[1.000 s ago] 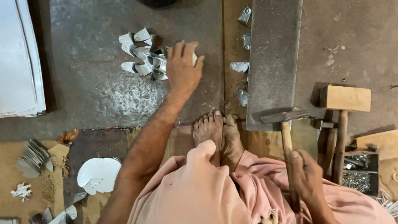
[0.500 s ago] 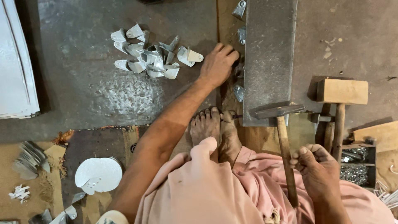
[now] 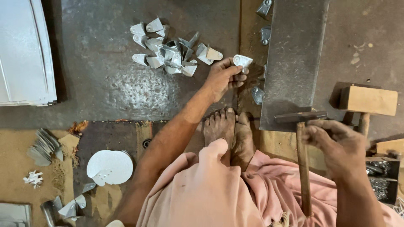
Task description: The person sits on the floor of a metal workshop and hammers small aluminum pieces flat on a steel block using a ball-peen hammer, repositioning each piece by hand. Finished pieces are set aside and later gathered by hand into a bucket.
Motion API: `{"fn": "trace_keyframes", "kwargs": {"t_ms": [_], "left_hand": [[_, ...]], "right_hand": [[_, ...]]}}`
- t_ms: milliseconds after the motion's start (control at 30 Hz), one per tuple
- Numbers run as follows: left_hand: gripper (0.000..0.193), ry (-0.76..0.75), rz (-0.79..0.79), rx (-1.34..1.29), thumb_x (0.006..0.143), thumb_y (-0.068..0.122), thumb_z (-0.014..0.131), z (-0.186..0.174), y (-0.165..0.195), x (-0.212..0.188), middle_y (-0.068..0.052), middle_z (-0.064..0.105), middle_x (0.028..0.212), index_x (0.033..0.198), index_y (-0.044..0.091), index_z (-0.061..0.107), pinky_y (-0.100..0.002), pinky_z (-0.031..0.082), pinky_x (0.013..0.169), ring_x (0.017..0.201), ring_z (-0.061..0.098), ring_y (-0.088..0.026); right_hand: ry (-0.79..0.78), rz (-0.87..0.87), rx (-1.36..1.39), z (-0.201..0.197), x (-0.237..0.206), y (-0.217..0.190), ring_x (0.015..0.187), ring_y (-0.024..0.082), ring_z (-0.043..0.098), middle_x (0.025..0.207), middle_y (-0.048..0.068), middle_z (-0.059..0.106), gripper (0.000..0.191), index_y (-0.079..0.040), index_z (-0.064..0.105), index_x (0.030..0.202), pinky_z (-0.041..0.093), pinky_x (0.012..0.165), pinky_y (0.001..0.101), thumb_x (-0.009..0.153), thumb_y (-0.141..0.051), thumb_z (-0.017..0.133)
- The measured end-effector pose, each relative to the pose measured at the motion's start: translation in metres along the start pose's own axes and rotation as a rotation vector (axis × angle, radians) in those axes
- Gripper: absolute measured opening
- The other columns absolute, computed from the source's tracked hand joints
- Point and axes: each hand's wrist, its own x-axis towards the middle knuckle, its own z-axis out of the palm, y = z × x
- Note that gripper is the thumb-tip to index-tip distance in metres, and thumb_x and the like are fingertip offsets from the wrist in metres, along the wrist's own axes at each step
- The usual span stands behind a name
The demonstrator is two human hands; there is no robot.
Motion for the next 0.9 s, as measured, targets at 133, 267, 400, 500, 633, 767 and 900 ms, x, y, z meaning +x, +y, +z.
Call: {"fn": "trace_keyframes", "kwargs": {"t_ms": [133, 267, 400, 500, 633, 767, 900], "left_hand": [[0.011, 0.309, 0.774, 0.892, 0.089, 0.018, 0.072, 0.010, 0.007, -0.025, -0.005, 0.072, 0.097, 0.098, 0.014, 0.066, -0.036, 0.058, 0.071, 0.085, 0.071, -0.025], [0.012, 0.320, 1.226, 1.607, 0.088, 0.010, 0.072, 0.010, 0.021, -0.037, -0.004, 0.071, 0.101, 0.098, 0.013, 0.066, -0.041, 0.057, 0.079, 0.092, 0.071, -0.030], [0.009, 0.330, 0.722, 1.115, 0.093, 0.014, 0.073, 0.017, 0.026, -0.023, -0.005, 0.074, 0.091, 0.100, 0.008, 0.072, -0.041, 0.059, 0.070, 0.083, 0.073, -0.027], [0.012, 0.307, 0.327, 0.546, 0.091, 0.016, 0.074, 0.034, 0.023, -0.009, -0.005, 0.078, 0.080, 0.092, 0.004, 0.071, -0.037, 0.060, 0.063, 0.073, 0.075, -0.019], [0.015, 0.206, 0.556, 0.758, 0.086, 0.016, 0.077, 0.064, 0.015, -0.002, -0.006, 0.078, 0.084, 0.094, 0.005, 0.072, -0.033, 0.060, 0.065, 0.074, 0.075, -0.015], [0.018, 0.075, 0.788, 0.831, 0.090, 0.015, 0.073, 0.085, 0.003, -0.009, -0.010, 0.075, 0.090, 0.103, 0.006, 0.067, -0.035, 0.062, 0.074, 0.084, 0.080, -0.020], [0.018, 0.129, 0.795, 0.996, 0.088, 0.018, 0.076, 0.092, -0.002, -0.017, -0.009, 0.076, 0.093, 0.101, 0.009, 0.066, -0.040, 0.059, 0.072, 0.087, 0.076, -0.030]], "right_hand": [[-0.013, -0.169, -0.345, 0.026, 0.024, -0.035, 0.084, 0.016, 0.076, 0.099, 0.012, 0.076, 0.016, 0.002, 0.073, 0.109, 0.060, 0.074, 0.0274, 0.099, -0.011, 0.070], [0.021, -0.419, -0.629, 0.049, 0.053, -0.044, 0.083, 0.018, 0.074, 0.098, 0.013, 0.076, 0.014, -0.001, 0.075, 0.109, 0.058, 0.071, 0.0312, 0.101, -0.012, 0.076], [0.049, -0.686, -0.846, 0.067, 0.082, -0.031, 0.083, 0.024, 0.071, 0.100, 0.015, 0.074, 0.014, -0.004, 0.077, 0.105, 0.057, 0.075, 0.0361, 0.097, -0.014, 0.083], [0.040, -0.677, -0.869, 0.067, 0.095, -0.022, 0.083, 0.030, 0.070, 0.099, 0.018, 0.073, 0.016, -0.002, 0.077, 0.105, 0.056, 0.075, 0.0388, 0.095, -0.014, 0.083], [0.112, -0.637, -0.726, 0.043, 0.084, -0.020, 0.088, 0.026, 0.073, 0.103, 0.016, 0.074, 0.020, -0.001, 0.075, 0.107, 0.057, 0.079, 0.0368, 0.103, -0.019, 0.082], [0.167, -0.476, -0.845, 0.010, 0.039, -0.013, 0.084, 0.023, 0.073, 0.100, 0.015, 0.076, 0.023, -0.002, 0.075, 0.107, 0.056, 0.081, 0.0367, 0.110, -0.025, 0.077], [0.000, 0.030, -0.994, -0.003, -0.016, 0.017, 0.075, 0.029, 0.073, 0.098, 0.021, 0.074, 0.056, 0.001, 0.064, 0.116, 0.059, 0.066, 0.0418, 0.085, -0.042, 0.083]]}}
